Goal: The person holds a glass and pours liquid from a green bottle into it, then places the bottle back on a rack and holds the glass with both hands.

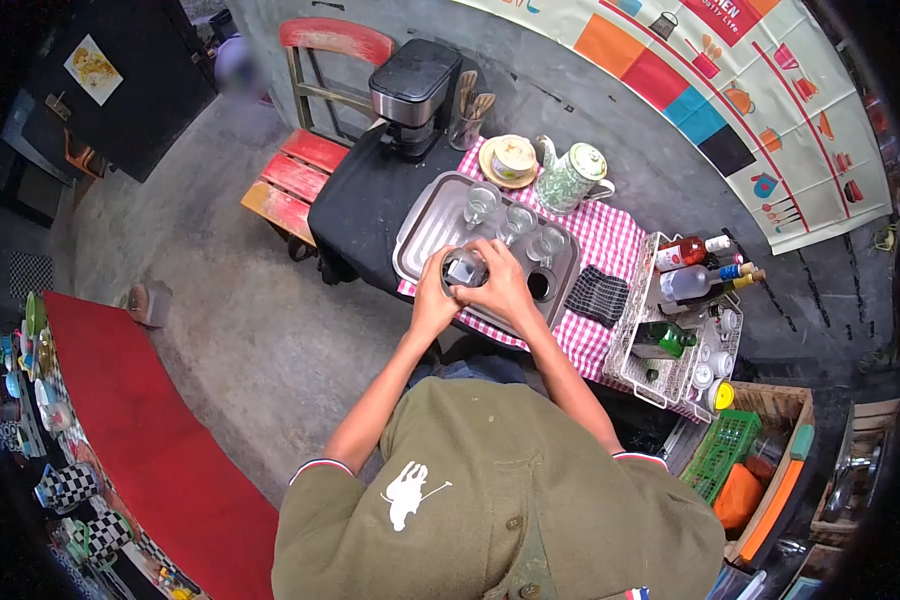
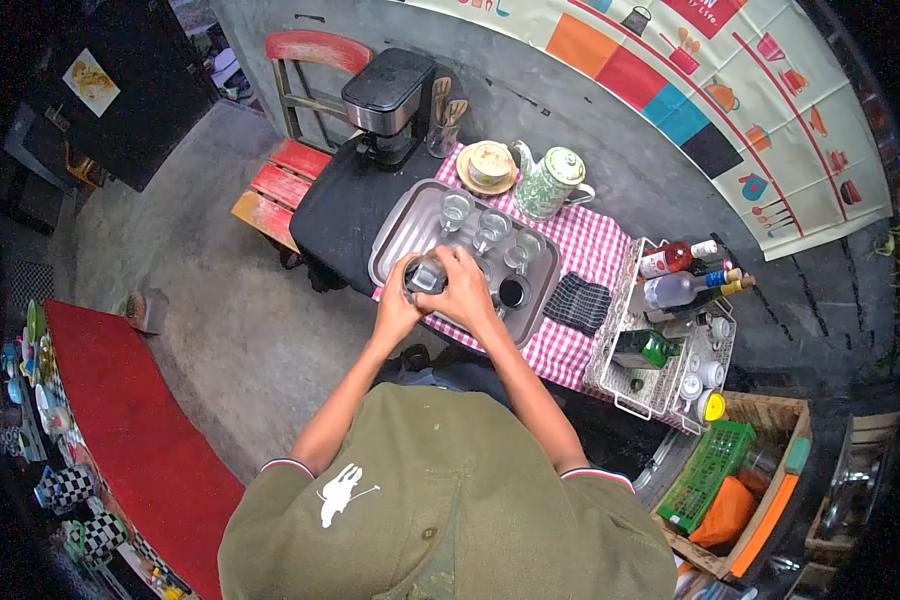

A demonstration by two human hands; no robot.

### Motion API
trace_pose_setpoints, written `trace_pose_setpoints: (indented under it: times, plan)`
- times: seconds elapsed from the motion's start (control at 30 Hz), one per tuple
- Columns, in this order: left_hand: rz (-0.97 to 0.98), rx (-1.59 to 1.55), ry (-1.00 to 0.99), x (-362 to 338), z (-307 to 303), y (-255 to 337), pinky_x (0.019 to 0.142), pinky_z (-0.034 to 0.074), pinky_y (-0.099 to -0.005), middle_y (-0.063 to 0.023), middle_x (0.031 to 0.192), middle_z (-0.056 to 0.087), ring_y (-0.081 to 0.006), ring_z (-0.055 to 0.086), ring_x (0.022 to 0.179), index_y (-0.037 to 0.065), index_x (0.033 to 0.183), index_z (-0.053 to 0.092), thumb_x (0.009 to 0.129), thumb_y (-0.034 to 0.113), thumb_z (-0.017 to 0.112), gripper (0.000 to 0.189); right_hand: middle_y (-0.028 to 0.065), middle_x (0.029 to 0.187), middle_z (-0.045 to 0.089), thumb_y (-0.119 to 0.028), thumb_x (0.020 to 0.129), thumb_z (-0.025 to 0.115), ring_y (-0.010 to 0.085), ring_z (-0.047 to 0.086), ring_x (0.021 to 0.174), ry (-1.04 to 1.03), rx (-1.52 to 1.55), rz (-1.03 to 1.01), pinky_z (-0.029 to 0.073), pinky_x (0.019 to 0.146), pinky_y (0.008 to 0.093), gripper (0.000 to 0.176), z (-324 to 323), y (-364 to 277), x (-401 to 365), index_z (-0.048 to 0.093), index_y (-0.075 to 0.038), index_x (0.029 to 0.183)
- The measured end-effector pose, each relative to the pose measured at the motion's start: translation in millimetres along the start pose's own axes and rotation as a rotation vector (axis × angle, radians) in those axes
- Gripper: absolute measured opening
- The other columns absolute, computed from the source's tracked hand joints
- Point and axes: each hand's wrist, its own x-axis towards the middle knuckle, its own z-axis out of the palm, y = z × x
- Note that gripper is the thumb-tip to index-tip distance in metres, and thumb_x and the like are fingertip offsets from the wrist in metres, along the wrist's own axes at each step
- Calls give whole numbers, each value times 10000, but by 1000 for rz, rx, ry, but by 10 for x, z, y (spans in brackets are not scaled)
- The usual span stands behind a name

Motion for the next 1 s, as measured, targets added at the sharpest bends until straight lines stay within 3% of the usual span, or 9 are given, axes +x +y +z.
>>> trace_pose_setpoints:
  times: [1.0]
  plan:
    - [25,1,15,-47,22,9,1006,463,-417,-183,1271,567,-356,572,1189,29,1352,478,617,73,812,808,156,920,556,-331,594,832,370,594,895,-28,-52,0,484,794,463,604,-3,26,-10,601,-83,1094]
